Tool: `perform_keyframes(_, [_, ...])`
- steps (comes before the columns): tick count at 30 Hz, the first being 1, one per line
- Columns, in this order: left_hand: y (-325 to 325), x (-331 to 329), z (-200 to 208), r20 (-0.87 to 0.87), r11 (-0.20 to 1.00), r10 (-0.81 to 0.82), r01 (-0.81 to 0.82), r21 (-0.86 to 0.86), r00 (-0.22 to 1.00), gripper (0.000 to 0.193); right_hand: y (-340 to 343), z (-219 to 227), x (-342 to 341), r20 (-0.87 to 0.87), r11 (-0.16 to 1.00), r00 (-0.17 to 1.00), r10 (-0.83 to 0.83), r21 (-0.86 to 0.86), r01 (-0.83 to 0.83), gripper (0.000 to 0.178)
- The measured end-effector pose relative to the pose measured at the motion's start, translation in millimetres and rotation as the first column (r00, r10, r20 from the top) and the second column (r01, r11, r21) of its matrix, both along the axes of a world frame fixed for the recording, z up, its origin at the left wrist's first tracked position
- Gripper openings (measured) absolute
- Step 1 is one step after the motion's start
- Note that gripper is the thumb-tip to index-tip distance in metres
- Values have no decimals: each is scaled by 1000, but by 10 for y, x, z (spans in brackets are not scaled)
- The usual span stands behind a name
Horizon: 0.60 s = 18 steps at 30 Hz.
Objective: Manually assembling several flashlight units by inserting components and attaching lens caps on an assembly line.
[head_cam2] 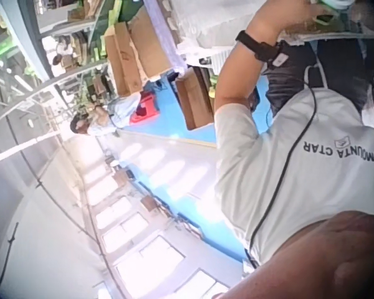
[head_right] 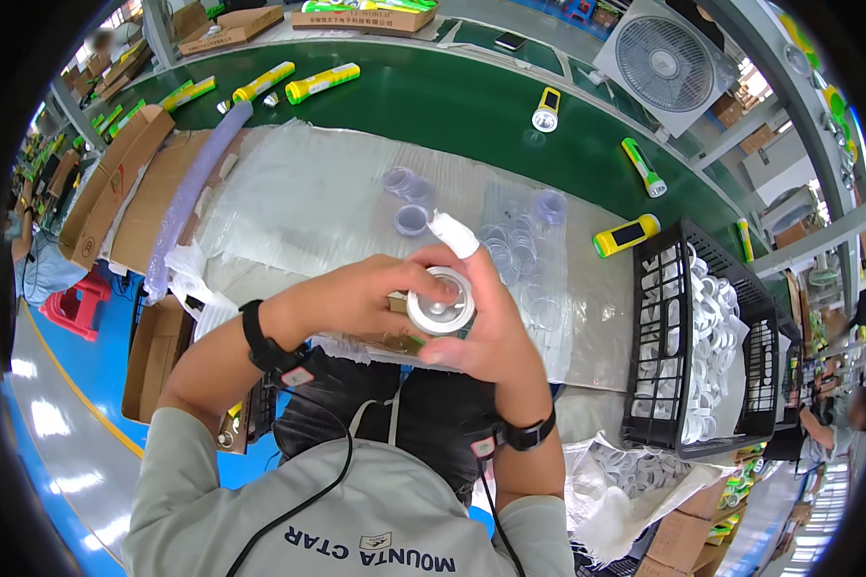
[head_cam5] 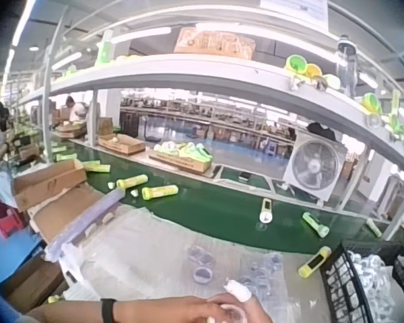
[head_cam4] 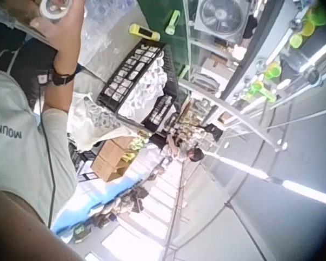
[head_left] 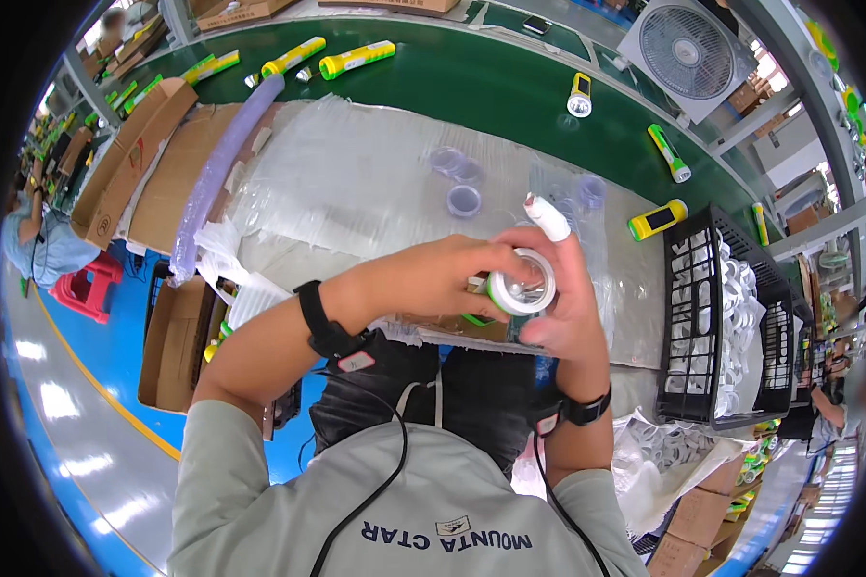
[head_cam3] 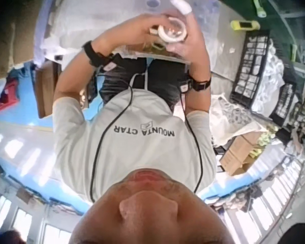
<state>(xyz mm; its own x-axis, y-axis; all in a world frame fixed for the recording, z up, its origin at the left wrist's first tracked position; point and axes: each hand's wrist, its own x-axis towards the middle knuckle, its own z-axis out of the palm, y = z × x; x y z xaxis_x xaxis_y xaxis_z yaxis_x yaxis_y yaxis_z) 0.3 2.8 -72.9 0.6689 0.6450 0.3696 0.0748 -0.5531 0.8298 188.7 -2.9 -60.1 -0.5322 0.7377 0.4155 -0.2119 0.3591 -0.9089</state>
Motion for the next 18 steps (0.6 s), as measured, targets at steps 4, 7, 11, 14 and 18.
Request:
perform_keyframes(4, [-6, 47, -8, -8, 1000, -13, 13, -27, 1000, 46, 38, 0, 40, 148, 988, 979, -139, 84, 127, 79])
perform_keyframes(7, [-85, 118, -7, -9, 998, 56, -56, 5, 998, 44, -140, -123, -117, 109, 853, 864, -491, 260, 452, 82])
perform_keyframes(11, [-140, 109, 18, -79, 993, 110, -106, 52, 991, 43, -237, -72, -63, 118, 924, 918, -378, 105, 367, 82])
perform_keyframes(14, [-98, 87, 24, -39, 996, 21, -18, 86, 999, 39, -89, 68, 156, 163, 994, 982, -91, 82, 79, 85])
perform_keyframes(18, [-60, 114, 82, -91, 999, -18, 21, 36, 996, 40, 7, 114, 145, 265, 983, 962, -64, 183, 15, 85])
